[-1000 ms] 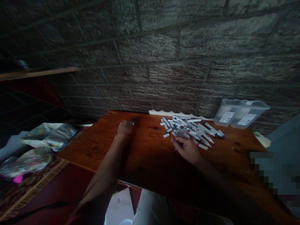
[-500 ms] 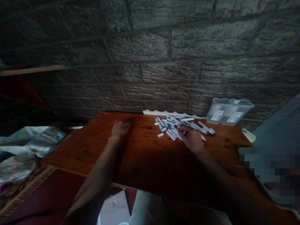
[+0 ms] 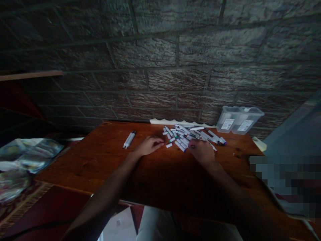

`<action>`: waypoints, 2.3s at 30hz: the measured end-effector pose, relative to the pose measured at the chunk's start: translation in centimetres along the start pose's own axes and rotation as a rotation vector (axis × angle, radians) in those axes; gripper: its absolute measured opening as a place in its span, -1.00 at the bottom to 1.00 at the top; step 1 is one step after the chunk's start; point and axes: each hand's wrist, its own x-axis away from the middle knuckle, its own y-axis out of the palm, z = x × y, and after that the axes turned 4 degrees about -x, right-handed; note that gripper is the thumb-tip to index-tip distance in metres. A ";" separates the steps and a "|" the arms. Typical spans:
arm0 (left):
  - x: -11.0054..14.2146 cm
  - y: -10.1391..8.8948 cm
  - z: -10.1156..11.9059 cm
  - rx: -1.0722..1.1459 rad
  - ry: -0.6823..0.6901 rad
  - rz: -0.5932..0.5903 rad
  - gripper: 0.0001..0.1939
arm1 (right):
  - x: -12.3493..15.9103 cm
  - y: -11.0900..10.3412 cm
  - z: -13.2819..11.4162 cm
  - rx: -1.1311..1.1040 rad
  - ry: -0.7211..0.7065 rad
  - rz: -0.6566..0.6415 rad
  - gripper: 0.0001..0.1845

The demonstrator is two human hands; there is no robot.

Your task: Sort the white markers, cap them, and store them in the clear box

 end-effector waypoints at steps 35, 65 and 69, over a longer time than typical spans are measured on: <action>-4.2 3.3 7.2 1.136 -0.158 0.325 -0.62 | -0.8 1.8 -0.9 -1.364 0.057 -0.140 -0.61; 0.1 -1.5 0.0 -0.339 -0.818 0.113 -0.63 | 0.4 1.4 -1.2 -1.026 -0.009 -0.061 -0.56; 0.6 -2.1 -0.5 -0.363 -0.893 0.141 -0.64 | 0.3 2.0 -1.0 -0.999 -0.046 -0.029 -0.53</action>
